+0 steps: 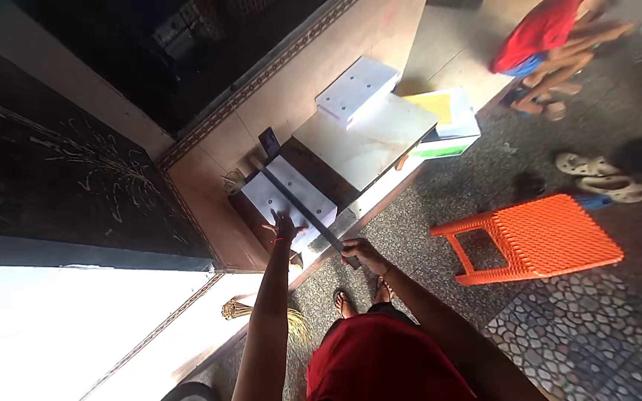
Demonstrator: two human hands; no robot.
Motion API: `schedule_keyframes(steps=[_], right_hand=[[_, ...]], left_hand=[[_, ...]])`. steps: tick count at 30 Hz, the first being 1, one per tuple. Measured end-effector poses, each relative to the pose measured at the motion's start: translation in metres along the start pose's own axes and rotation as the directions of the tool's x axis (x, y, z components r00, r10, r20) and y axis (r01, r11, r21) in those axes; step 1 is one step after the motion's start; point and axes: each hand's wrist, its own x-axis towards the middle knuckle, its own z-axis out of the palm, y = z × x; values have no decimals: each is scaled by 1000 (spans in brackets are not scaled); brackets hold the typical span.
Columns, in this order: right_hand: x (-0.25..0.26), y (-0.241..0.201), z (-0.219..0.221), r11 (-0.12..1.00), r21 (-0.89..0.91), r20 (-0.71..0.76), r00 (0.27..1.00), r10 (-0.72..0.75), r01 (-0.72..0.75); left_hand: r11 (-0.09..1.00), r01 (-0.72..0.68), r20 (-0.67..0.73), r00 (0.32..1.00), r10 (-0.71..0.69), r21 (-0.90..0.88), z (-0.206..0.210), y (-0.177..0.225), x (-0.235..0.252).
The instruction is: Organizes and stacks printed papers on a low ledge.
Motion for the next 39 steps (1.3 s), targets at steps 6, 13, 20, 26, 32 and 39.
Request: schedule_keyframes(steps=[6, 13, 20, 26, 32, 39], right_hand=[[14, 14, -6, 997, -51, 26, 998, 64, -63], [14, 15, -6, 983, -137, 56, 989, 134, -126], [-11, 11, -29, 924, -300, -25, 970, 241, -237], [-89, 57, -123, 848, -433, -130, 952, 277, -306], [-190, 145, -224, 825, -31, -502, 722, 475, -564], [-328, 226, -273, 592, 187, -548, 417, 725, -784]], left_hand=[[1000, 5, 53, 999, -5, 9, -1, -4, 2], [998, -8, 22, 1000, 10, -61, 3, -6, 2], [999, -46, -4, 999, 46, -11, 12, -10, 9], [1000, -3, -9, 1000, 3, 21, 17, -10, 15], [999, -26, -48, 998, 28, 41, 22, -14, 19], [988, 53, -266, 960, -90, -144, 24, -16, -7]])
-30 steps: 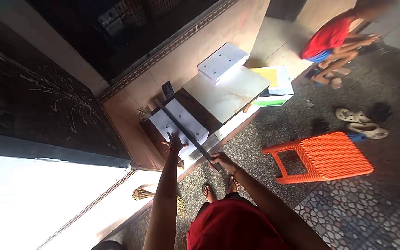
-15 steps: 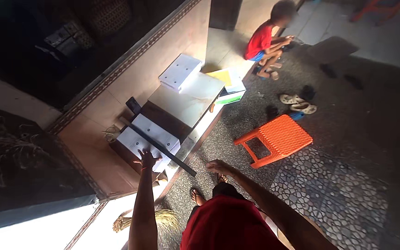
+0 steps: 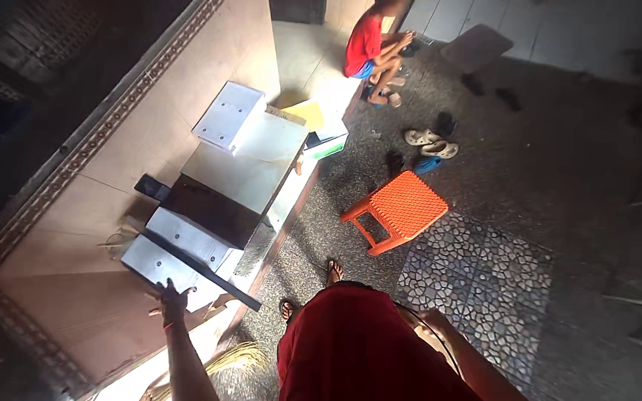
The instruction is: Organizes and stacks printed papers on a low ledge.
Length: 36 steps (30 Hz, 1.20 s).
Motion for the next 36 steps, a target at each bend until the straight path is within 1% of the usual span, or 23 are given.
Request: schedule_keyframes(steps=[1, 3, 4, 6, 8, 9, 12, 14, 15, 16, 18, 20, 23, 25, 29, 31, 33, 35, 36], right_hand=[[6, 18, -8, 999, 3, -10, 999, 38, -38], [21, 49, -22, 999, -4, -50, 997, 51, -52], [27, 57, -30, 998, -30, -57, 997, 54, -56], [28, 50, -54, 994, -59, -5, 995, 95, -95], [43, 33, -74, 993, -57, -9, 995, 102, -103], [50, 19, -84, 996, -34, -5, 996, 86, -87], [63, -46, -112, 999, 49, 6, 1000, 7, -7], [70, -95, -121, 992, 86, -13, 996, -90, 91], [73, -119, -123, 986, 81, -24, 989, -143, 144], [73, -142, -124, 977, 68, -35, 980, -198, 200], [70, -186, -124, 962, 25, -28, 962, -270, 271], [72, -219, -125, 948, -64, 3, 950, -312, 311], [72, -245, -119, 935, -121, 15, 942, -334, 333], [71, -254, -115, 942, -144, 15, 953, -303, 302], [78, -253, -105, 978, -72, 21, 980, -196, 197], [83, -261, -102, 986, 5, -15, 986, -167, 168], [78, -281, -104, 986, 59, -63, 986, -151, 155], [82, -303, -112, 984, 39, -115, 979, -169, 175], [80, -318, -118, 980, 16, -130, 972, -197, 201]], left_hand=[[999, 3, -128, 992, -8, -37, -6, 11, -14], [992, -40, -361, 932, -6, -121, -23, 53, -47], [982, -82, -431, 902, 1, -169, -31, 79, -64], [951, -182, -489, 871, 39, -249, -33, 127, -90], [913, -248, -452, 889, 81, -323, -21, 173, -101], [904, -263, -403, 908, 115, -336, -11, 193, -102], [895, -262, -178, 961, 210, -360, 18, 250, -101], [895, -296, -64, 954, 292, -333, 37, 281, -95], [888, -322, -27, 943, 332, -328, 45, 293, -92], [870, -360, -25, 927, 374, -339, 56, 302, -86], [844, -390, -4, 909, 418, -369, 71, 316, -73], [838, -383, 43, 901, 432, -389, 77, 328, -57], [843, -369, 99, 894, 438, -392, 85, 334, -24], [858, -346, 141, 895, 423, -379, 87, 339, 3], [861, -310, 196, 890, 412, -403, 79, 348, 49], [847, -303, 193, 888, 417, -437, 71, 353, 71], [848, -276, 219, 887, 406, -451, 64, 355, 92], [875, -214, 289, 887, 361, -435, 60, 355, 110], [883, -193, 302, 890, 341, -429, 61, 354, 117]])
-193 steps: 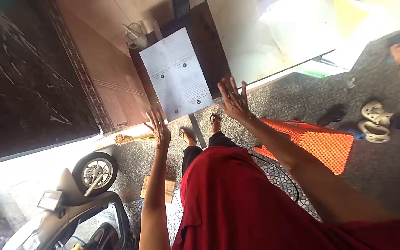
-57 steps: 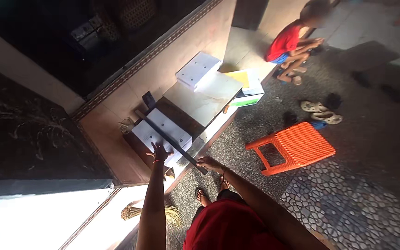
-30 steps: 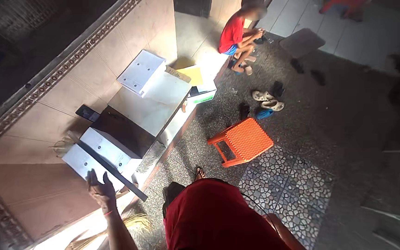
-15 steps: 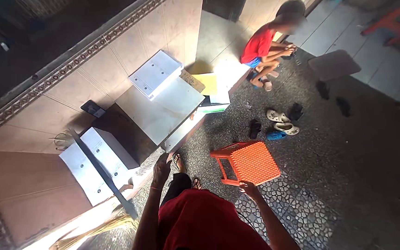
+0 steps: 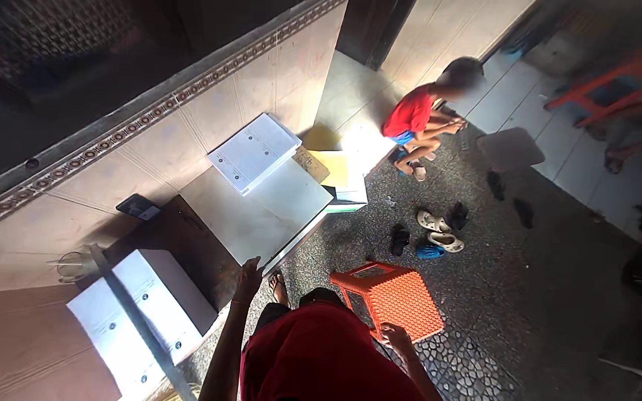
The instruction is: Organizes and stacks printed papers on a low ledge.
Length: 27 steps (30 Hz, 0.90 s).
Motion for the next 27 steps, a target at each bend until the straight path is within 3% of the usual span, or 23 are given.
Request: schedule_keyframes(steps=[6, 10, 13, 16, 22, 27], right_hand=[[4, -149, -34, 946, -125, 5, 954, -300, 298], [30, -262, -39, 863, -147, 104, 875, -472, 483], [47, -362, -37, 754, -129, 195, 762, -618, 644], [67, -474, -25, 662, -159, 317, 672, -669, 733], [172, -658, 43, 455, -177, 296, 488, -821, 873], [213, -743, 101, 522, -280, 308, 591, -746, 805]], left_hand=[[997, 68, -83, 994, -72, -48, -6, -11, 26], [978, 122, -180, 972, -152, -169, -4, -6, 36], [938, 137, -266, 937, -227, -318, -12, 12, 60], [897, 167, -316, 897, -311, -409, -40, 37, 103], [860, 191, -477, 765, -433, -473, -96, 44, 233], [755, 261, -440, 680, -586, -601, -117, 34, 304]])
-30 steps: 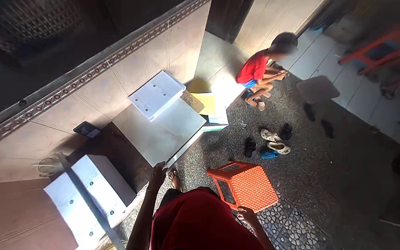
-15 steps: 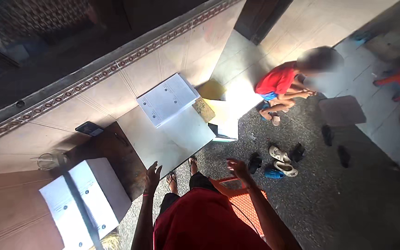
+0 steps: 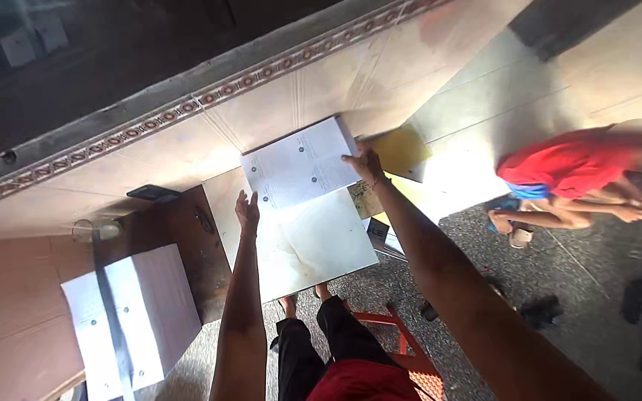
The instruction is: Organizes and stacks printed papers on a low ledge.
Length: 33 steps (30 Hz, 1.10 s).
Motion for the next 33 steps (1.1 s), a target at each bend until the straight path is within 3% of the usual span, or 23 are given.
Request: schedule_keyframes(steps=[4, 11, 23, 27, 33], right_hand=[[37, -2, 19, 996, -32, 38, 996, 79, -77], [49, -13, 22, 971, -167, 43, 983, 181, -172], [70, -4, 27, 961, -81, 52, 962, 270, -265], [62, -7, 30, 967, -60, 30, 968, 248, -246], [9, -20, 20, 985, 132, 22, 994, 109, -111]], left_hand=[[998, 30, -13, 999, -31, -52, 17, -6, 31], [971, 121, 29, 993, -117, -208, 31, -16, 61], [909, 261, 86, 965, -246, -324, 40, -16, 79], [928, 215, 95, 976, -195, -304, 32, -13, 77], [941, 95, 71, 995, -76, -324, 10, 2, 42]])
